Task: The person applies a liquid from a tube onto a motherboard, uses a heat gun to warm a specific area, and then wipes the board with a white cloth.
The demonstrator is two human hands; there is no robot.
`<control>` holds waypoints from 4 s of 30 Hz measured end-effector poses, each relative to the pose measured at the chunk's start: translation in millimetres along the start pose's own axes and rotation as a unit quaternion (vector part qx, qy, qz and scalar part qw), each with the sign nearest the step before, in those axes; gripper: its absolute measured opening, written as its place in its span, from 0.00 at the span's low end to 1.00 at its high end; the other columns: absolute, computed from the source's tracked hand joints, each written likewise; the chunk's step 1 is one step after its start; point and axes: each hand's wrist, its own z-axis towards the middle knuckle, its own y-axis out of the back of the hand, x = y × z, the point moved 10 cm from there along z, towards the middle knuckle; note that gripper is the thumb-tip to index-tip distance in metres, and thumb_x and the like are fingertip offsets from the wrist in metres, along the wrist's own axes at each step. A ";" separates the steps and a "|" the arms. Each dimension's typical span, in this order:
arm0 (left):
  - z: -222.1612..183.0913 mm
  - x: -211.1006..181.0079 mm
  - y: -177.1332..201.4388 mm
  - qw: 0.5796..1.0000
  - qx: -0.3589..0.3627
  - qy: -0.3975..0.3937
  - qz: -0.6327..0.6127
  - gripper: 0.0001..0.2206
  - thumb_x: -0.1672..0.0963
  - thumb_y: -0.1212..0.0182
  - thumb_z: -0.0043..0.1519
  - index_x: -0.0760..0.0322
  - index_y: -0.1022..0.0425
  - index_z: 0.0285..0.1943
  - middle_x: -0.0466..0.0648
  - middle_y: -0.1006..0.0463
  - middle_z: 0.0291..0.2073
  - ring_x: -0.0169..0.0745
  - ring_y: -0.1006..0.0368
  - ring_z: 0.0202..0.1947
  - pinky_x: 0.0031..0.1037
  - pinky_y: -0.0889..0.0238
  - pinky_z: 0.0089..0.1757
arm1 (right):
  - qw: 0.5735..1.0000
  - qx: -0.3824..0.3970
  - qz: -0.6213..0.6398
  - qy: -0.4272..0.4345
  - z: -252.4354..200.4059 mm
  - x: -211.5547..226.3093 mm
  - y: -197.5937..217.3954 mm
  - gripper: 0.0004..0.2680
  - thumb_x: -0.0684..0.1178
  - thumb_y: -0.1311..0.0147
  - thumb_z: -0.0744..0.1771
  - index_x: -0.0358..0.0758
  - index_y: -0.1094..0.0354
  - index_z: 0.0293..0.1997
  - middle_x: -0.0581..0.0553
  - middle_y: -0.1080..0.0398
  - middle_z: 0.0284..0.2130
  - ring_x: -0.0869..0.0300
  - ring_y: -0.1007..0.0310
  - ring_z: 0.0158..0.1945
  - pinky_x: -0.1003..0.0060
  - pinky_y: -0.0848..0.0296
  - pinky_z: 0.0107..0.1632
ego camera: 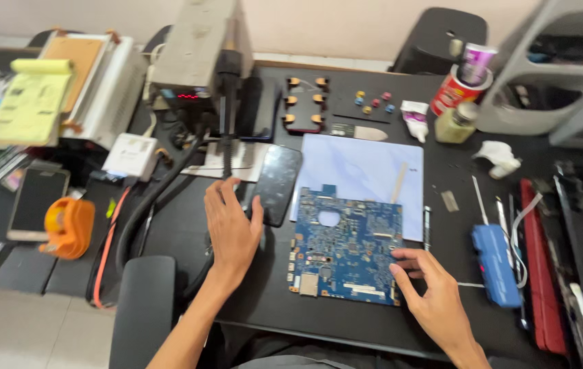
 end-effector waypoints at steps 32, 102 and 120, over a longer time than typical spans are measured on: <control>-1.5 0.8 14.7 0.995 -0.085 -0.038 -0.042 0.31 0.66 0.43 0.57 0.67 0.39 0.74 0.71 0.43 0.66 0.71 0.40 0.63 0.51 0.45 0.62 | 0.902 0.052 0.362 0.230 199.8 237.5 -192.4 0.10 0.49 0.52 0.74 0.31 0.34 0.57 0.46 0.26 0.38 0.65 0.28 0.39 0.71 0.27 0.46; 66.5 -110.5 -29.6 0.791 0.177 0.092 -0.578 0.10 0.64 0.47 0.70 0.67 0.41 0.56 0.46 0.31 0.41 0.30 0.29 0.43 0.23 0.32 0.45 | 0.934 -0.167 -0.309 0.063 145.8 -117.5 121.6 0.13 0.45 0.50 0.71 0.30 0.31 0.62 0.18 0.37 0.57 0.28 0.35 0.59 0.46 0.35 0.62; 79.9 -84.3 -5.5 0.781 0.125 0.076 -0.607 0.08 0.64 0.46 0.74 0.67 0.39 0.57 0.47 0.31 0.41 0.34 0.25 0.42 0.29 0.30 0.51 | 0.995 -0.063 0.022 0.074 88.5 -9.8 25.1 0.13 0.41 0.40 0.66 0.32 0.41 0.53 0.45 0.25 0.42 0.66 0.26 0.38 0.70 0.28 0.42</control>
